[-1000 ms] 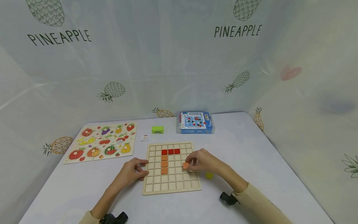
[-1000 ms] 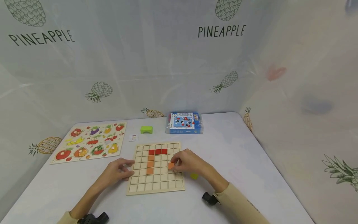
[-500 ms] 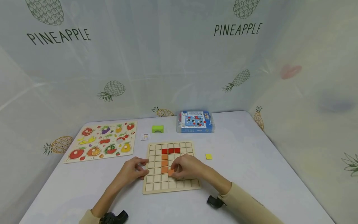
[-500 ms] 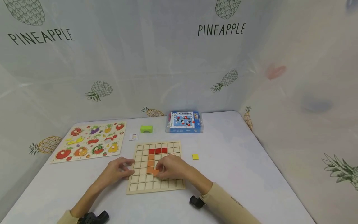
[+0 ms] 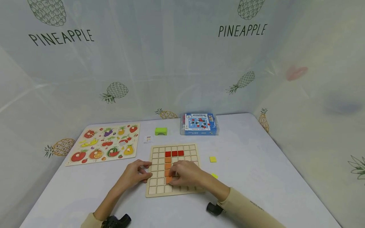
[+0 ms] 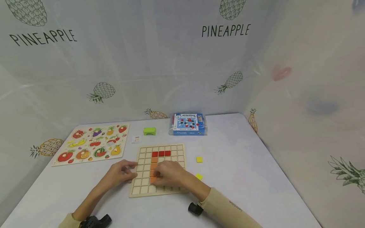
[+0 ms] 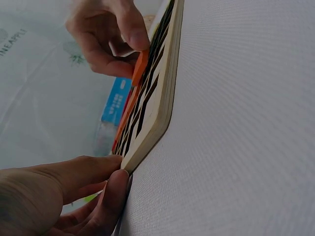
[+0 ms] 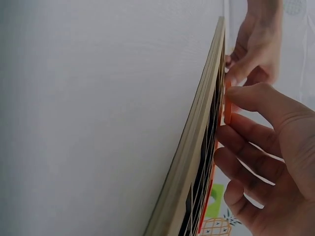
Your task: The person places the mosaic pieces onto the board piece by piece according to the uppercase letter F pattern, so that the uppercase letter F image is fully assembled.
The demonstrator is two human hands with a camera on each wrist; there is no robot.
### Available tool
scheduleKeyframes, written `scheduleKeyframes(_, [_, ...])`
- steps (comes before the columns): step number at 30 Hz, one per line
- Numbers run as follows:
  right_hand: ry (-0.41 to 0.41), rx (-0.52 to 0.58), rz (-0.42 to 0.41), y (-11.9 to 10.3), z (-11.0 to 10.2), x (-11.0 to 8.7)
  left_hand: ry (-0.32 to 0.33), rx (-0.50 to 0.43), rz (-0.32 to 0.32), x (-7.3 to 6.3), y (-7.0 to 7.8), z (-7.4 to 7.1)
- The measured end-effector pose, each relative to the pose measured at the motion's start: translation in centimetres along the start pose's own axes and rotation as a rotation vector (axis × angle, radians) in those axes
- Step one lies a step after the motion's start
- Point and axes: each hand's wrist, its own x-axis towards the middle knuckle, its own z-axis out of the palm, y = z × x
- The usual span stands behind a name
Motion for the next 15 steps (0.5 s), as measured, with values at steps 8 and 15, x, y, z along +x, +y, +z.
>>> scheduleKeyframes(8, [-0.014,-0.019,-0.002,-0.3,0.08,0.25,0.005,0.011,-0.018,0.1,0.04,0.06])
scheduleKeyframes(15, [-0.012,-0.039,0.007,-0.6,-0.04,0.4,0.007,0.015,-0.021,0.15,0.05,0.02])
